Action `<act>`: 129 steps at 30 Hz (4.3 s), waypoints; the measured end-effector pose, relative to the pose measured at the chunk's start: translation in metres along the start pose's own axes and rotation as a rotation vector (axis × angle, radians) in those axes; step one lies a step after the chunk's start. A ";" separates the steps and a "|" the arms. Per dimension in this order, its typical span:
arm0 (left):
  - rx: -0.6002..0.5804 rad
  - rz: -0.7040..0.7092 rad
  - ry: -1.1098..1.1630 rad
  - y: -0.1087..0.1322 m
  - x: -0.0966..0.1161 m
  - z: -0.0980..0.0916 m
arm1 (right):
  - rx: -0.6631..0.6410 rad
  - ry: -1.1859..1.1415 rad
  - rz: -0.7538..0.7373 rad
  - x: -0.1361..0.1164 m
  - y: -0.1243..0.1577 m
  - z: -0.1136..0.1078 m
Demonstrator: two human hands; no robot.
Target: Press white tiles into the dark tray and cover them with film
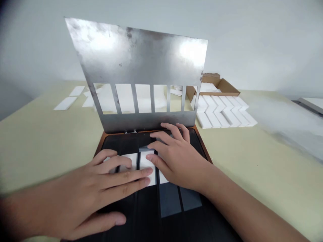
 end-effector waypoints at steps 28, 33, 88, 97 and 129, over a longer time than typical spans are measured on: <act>0.006 -0.114 -0.015 0.008 -0.006 0.002 | 0.146 -0.079 -0.241 -0.016 0.007 -0.006; -0.050 -0.095 -0.029 0.012 -0.006 0.007 | 0.206 -0.124 -0.229 -0.014 0.007 -0.006; -0.102 -0.120 0.045 0.012 -0.009 0.008 | 0.183 -0.192 -0.203 -0.015 0.008 -0.006; -0.149 -0.100 -0.005 0.013 -0.008 0.010 | 0.191 -0.195 -0.205 -0.015 0.008 -0.006; -0.135 -0.090 0.048 0.013 -0.008 0.012 | 0.133 -0.223 -0.189 -0.016 0.008 -0.008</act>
Point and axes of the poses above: each hand's wrist, its own y-axis away from the middle knuckle, its own z-axis out of the palm, x = y × z, the point moved 6 cm from there along -y, towards the middle knuckle, and after that the axes turned 10 degrees about x, right-handed, at the moved point
